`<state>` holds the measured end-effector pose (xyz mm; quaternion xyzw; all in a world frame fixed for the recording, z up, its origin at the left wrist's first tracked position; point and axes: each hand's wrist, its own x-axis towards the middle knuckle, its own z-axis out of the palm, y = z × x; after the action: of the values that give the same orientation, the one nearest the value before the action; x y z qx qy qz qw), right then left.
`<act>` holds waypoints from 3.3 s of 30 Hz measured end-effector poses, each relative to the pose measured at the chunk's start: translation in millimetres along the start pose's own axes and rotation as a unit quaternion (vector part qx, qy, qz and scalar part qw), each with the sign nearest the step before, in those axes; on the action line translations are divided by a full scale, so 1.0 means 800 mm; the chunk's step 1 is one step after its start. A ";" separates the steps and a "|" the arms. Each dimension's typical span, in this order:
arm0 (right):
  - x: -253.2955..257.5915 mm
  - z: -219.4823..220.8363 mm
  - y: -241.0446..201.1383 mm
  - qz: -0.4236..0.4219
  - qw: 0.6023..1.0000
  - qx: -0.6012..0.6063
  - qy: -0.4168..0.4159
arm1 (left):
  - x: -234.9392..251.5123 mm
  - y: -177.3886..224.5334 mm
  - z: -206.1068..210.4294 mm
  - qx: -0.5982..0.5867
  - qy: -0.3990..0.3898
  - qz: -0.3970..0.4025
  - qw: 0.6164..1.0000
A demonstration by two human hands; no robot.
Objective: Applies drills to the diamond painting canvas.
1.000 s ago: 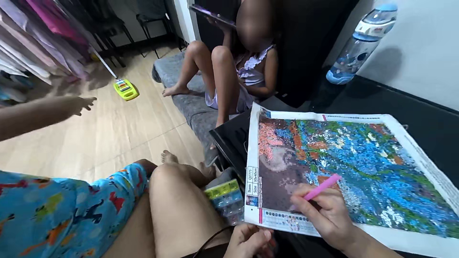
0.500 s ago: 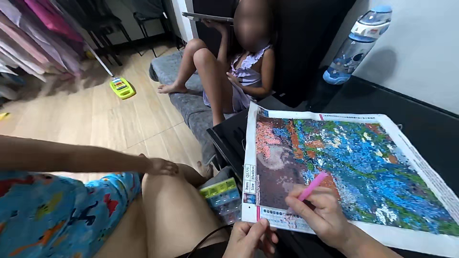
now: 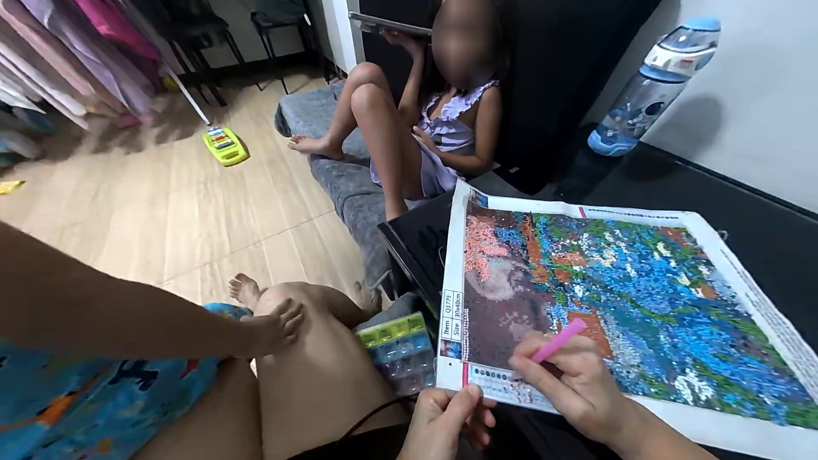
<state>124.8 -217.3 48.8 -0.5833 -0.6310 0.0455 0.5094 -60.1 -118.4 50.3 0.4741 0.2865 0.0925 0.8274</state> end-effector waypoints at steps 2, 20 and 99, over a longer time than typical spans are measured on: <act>0.000 0.000 0.000 0.000 1.000 0.002 0.000 | 0.001 0.000 0.001 -0.002 0.001 -0.001 1.000; -0.001 0.000 0.002 -0.006 1.000 0.002 0.008 | 0.002 -0.003 0.001 -0.026 0.004 -0.004 1.000; -0.001 0.001 0.002 0.017 0.998 0.060 -0.019 | 0.003 -0.002 -0.004 -0.028 -0.016 -0.005 0.999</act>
<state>125.0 -216.8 46.5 -0.5618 -0.6264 0.1030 0.5304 -60.1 -115.7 46.8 0.4503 0.2731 0.0891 0.8454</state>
